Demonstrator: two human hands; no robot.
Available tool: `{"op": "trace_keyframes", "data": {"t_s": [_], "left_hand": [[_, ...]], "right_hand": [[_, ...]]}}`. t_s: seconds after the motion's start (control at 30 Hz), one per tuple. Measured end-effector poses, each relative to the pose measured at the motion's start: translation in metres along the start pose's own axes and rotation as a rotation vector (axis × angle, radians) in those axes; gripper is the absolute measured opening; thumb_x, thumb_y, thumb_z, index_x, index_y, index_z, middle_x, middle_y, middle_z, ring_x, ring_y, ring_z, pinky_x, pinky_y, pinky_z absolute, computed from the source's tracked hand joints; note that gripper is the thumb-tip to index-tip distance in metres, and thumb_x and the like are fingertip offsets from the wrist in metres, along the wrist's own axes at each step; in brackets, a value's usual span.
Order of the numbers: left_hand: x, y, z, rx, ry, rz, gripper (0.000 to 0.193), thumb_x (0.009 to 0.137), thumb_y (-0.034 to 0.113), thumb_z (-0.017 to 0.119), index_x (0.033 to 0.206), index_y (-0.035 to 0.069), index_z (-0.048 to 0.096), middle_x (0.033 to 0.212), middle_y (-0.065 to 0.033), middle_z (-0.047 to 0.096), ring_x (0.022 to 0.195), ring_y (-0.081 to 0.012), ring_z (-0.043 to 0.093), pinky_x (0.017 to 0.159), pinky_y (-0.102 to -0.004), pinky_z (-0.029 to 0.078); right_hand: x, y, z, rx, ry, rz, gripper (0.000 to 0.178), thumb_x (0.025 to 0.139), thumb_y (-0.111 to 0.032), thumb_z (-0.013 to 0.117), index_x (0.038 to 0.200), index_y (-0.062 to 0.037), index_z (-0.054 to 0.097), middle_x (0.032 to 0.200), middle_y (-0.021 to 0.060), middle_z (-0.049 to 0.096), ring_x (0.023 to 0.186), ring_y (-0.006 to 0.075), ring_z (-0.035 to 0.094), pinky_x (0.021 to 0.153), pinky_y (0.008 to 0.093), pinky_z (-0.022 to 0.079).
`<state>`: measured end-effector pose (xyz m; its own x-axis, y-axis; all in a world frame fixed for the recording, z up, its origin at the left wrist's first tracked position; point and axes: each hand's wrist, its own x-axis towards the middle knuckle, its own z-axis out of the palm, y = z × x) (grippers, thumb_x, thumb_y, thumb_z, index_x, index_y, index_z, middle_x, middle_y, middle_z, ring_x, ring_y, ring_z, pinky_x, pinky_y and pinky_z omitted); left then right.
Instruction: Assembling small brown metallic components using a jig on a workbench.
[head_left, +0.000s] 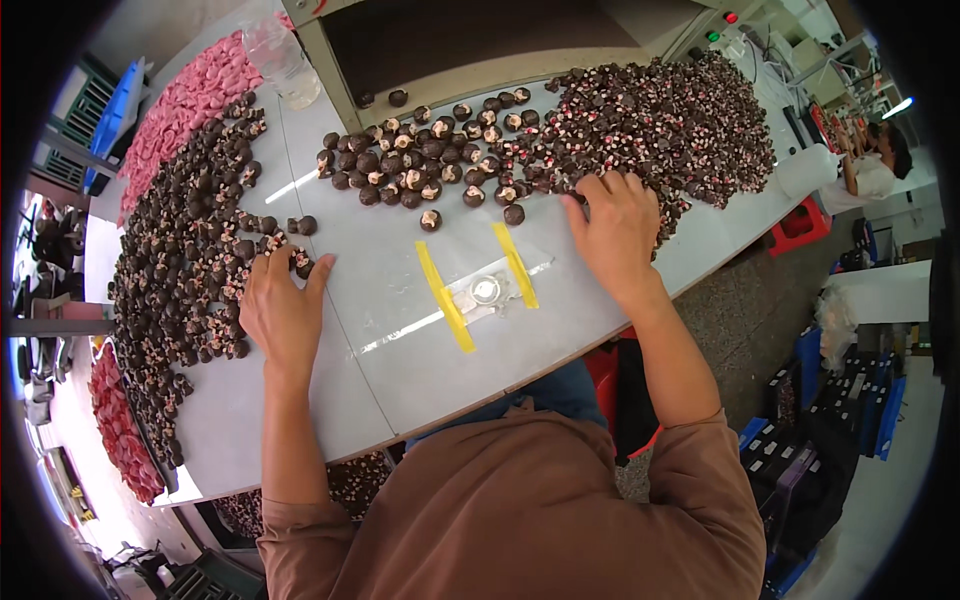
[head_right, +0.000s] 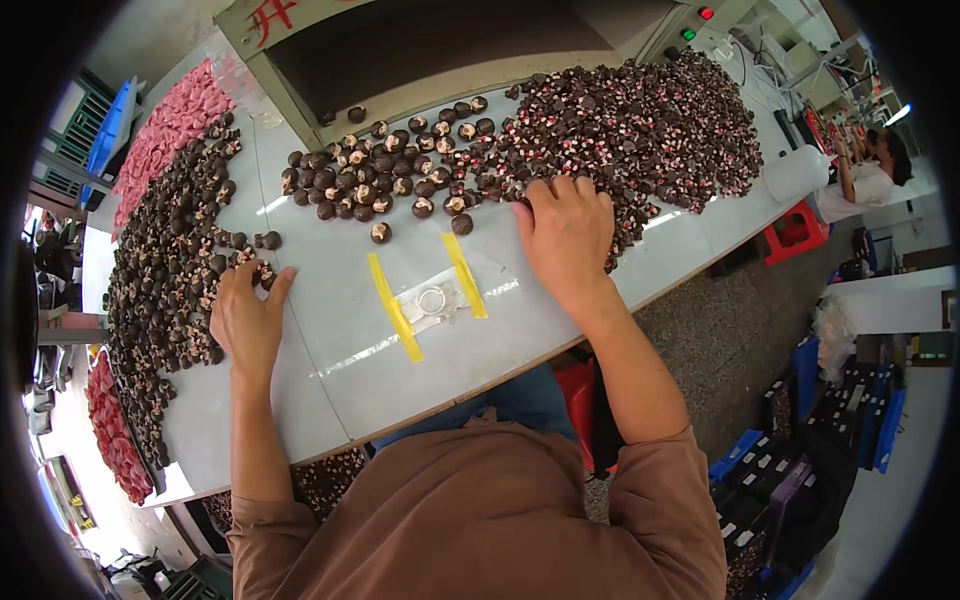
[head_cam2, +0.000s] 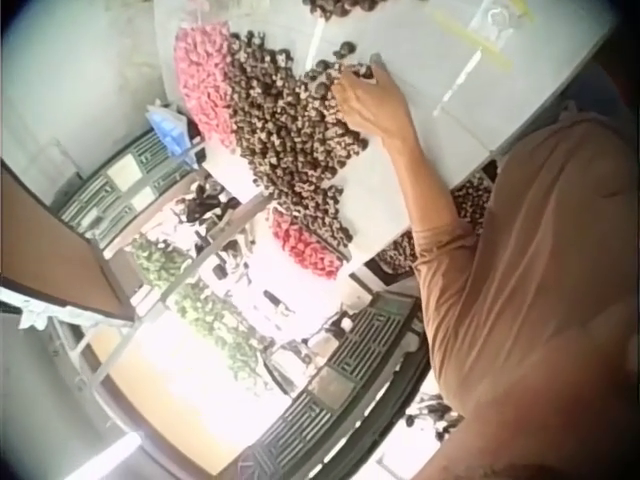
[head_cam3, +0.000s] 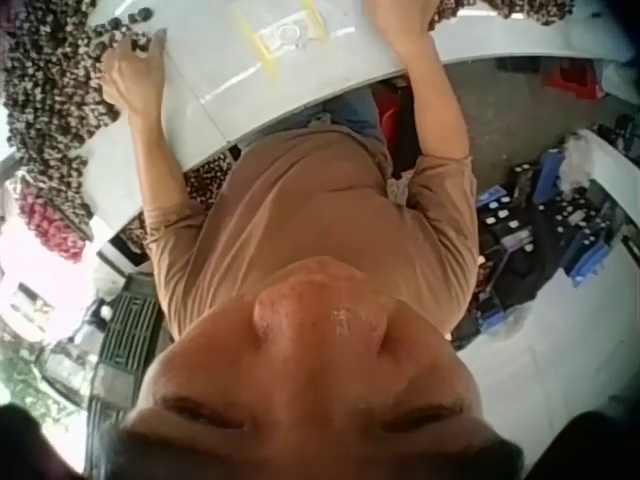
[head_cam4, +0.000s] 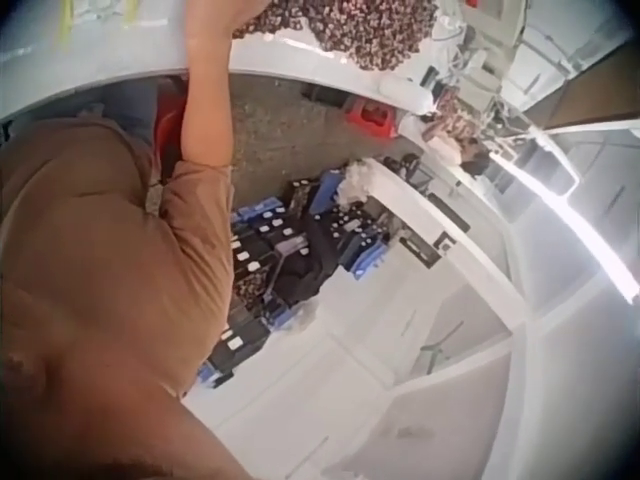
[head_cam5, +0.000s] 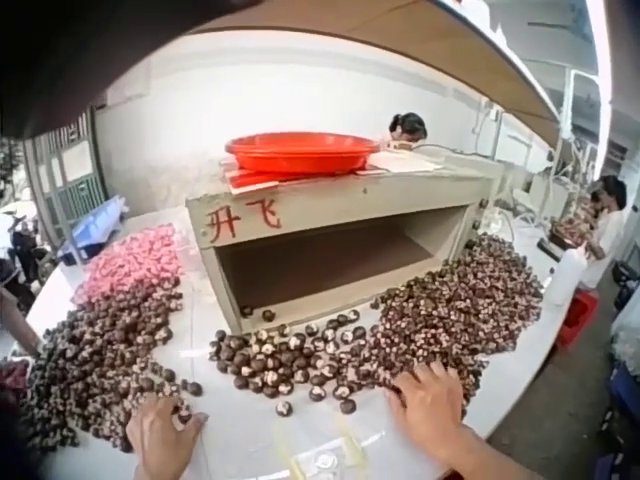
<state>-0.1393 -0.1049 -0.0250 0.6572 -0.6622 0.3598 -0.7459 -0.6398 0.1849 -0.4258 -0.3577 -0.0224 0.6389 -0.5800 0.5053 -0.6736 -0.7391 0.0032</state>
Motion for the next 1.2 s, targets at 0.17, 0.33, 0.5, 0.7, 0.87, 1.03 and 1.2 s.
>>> {"op": "trace_keyframes", "data": {"t_s": [0.17, 0.33, 0.5, 0.7, 0.87, 1.03, 1.2], "left_hand": [[0.003, 0.013, -0.008, -0.033, 0.036, -0.032, 0.048, 0.088, 0.039, 0.085, 0.118, 0.004, 0.072, 0.102, -0.0124, 0.070, 0.090, -0.0323, 0.070, 0.077, -0.0440, 0.055], [0.011, 0.057, -0.002, -0.371, -0.158, 0.223, 0.044, 0.087, 0.033, 0.087, 0.115, 0.005, 0.067, 0.095, -0.0119, 0.071, 0.084, -0.0312, 0.073, 0.069, -0.0428, 0.056], [0.018, 0.098, 0.027, -0.372, -0.218, 0.254, 0.036, 0.089, 0.028, 0.083, 0.113, 0.005, 0.067, 0.100, -0.0128, 0.072, 0.083, -0.0315, 0.073, 0.068, -0.0443, 0.057], [0.015, 0.102, 0.021, -0.452, -0.328, 0.234, 0.029, 0.088, 0.017, 0.082, 0.106, 0.005, 0.064, 0.104, -0.0147, 0.071, 0.085, -0.0354, 0.074, 0.069, -0.0462, 0.059], [-0.005, 0.068, -0.002, -0.865, -0.468, 0.185, 0.028, 0.083, 0.001, 0.088, 0.103, -0.001, 0.069, 0.104, -0.0091, 0.069, 0.074, -0.0135, 0.067, 0.069, -0.0283, 0.055], [-0.023, 0.051, -0.002, -0.956, -0.604, 0.128, 0.027, 0.085, -0.002, 0.086, 0.108, 0.000, 0.073, 0.106, -0.0034, 0.067, 0.079, -0.0068, 0.061, 0.070, -0.0240, 0.052], [-0.026, 0.049, -0.008, -1.059, -0.614, 0.048, 0.029, 0.085, -0.001, 0.087, 0.110, 0.000, 0.074, 0.103, -0.0013, 0.067, 0.079, -0.0061, 0.059, 0.071, -0.0237, 0.051]], "right_hand": [[-0.016, 0.006, -0.008, 0.222, -0.032, -0.066, 0.020, 0.083, -0.024, 0.085, 0.093, -0.0104, 0.074, 0.090, 0.0038, 0.067, 0.091, 0.0272, 0.062, 0.078, 0.0432, 0.043], [-0.024, -0.003, -0.018, 0.039, 0.026, 0.083, 0.026, 0.081, -0.032, 0.088, 0.088, -0.0105, 0.076, 0.088, 0.0027, 0.066, 0.092, 0.0264, 0.060, 0.081, 0.0427, 0.039], [-0.021, -0.015, -0.007, -0.052, 0.021, 0.069, 0.030, 0.080, -0.038, 0.089, 0.080, -0.0106, 0.076, 0.087, 0.0030, 0.065, 0.091, 0.0272, 0.058, 0.082, 0.0434, 0.038], [-0.033, -0.014, -0.005, 0.173, 0.015, 0.039, 0.032, 0.078, -0.025, 0.091, 0.096, -0.0078, 0.072, 0.089, 0.0059, 0.066, 0.088, 0.0294, 0.061, 0.078, 0.0453, 0.043], [-0.046, -0.016, -0.014, 0.842, -0.234, 0.375, 0.028, 0.083, 0.001, 0.087, 0.103, -0.0012, 0.068, 0.106, 0.0060, 0.070, 0.087, 0.0171, 0.073, 0.070, 0.0310, 0.057], [-0.053, -0.024, -0.018, 1.021, -0.239, 0.307, 0.029, 0.089, 0.008, 0.079, 0.116, 0.0024, 0.069, 0.112, 0.0079, 0.068, 0.097, 0.0145, 0.073, 0.078, 0.0283, 0.059], [-0.046, -0.032, -0.022, 1.126, -0.291, 0.204, 0.035, 0.089, 0.012, 0.075, 0.123, 0.0033, 0.072, 0.117, 0.0095, 0.066, 0.099, 0.0153, 0.072, 0.082, 0.0282, 0.059]]}}
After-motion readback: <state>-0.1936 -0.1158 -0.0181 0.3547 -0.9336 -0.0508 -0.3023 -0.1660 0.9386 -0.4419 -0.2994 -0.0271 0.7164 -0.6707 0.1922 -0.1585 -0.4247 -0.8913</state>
